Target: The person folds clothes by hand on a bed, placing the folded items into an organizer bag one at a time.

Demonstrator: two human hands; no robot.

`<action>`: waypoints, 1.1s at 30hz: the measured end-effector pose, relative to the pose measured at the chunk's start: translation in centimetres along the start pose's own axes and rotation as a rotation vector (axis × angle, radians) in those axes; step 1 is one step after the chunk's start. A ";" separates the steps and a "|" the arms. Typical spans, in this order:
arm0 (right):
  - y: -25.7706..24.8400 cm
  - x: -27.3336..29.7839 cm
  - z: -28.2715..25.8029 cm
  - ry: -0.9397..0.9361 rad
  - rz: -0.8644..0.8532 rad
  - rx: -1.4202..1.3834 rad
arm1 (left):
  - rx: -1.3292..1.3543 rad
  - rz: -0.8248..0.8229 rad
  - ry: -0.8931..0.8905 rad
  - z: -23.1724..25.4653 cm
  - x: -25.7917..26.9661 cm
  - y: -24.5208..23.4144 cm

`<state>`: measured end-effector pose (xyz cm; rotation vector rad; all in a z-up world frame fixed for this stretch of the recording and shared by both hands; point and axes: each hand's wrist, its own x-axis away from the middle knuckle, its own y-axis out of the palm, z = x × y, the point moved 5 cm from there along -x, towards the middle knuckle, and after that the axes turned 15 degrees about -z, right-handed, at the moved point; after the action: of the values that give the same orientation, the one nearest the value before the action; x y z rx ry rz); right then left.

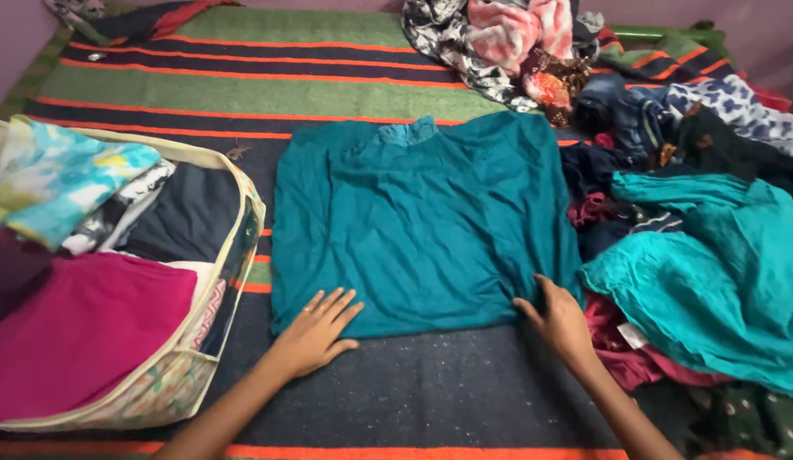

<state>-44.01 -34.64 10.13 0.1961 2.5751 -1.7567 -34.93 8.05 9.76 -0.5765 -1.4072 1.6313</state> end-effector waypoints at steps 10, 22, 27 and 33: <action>-3.4 1.0 0.4 0.114 0.134 0.149 | -0.373 -0.012 -0.001 -2.7 5.1 1.2; 1.2 1.3 1.4 0.363 0.012 0.628 | 0.922 0.077 -0.284 -3.5 7.2 -1.6; -0.3 1.1 -11.8 -0.131 0.224 0.275 | 0.499 0.545 -0.592 -4.4 7.8 -1.5; 6.9 3.1 -28.5 -0.515 -0.294 -0.082 | 0.534 0.646 -0.635 -6.1 7.8 1.2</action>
<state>-44.67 -5.41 13.92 -0.5856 2.3628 -1.5078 -34.36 17.97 8.64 -0.1942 -1.1592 2.7714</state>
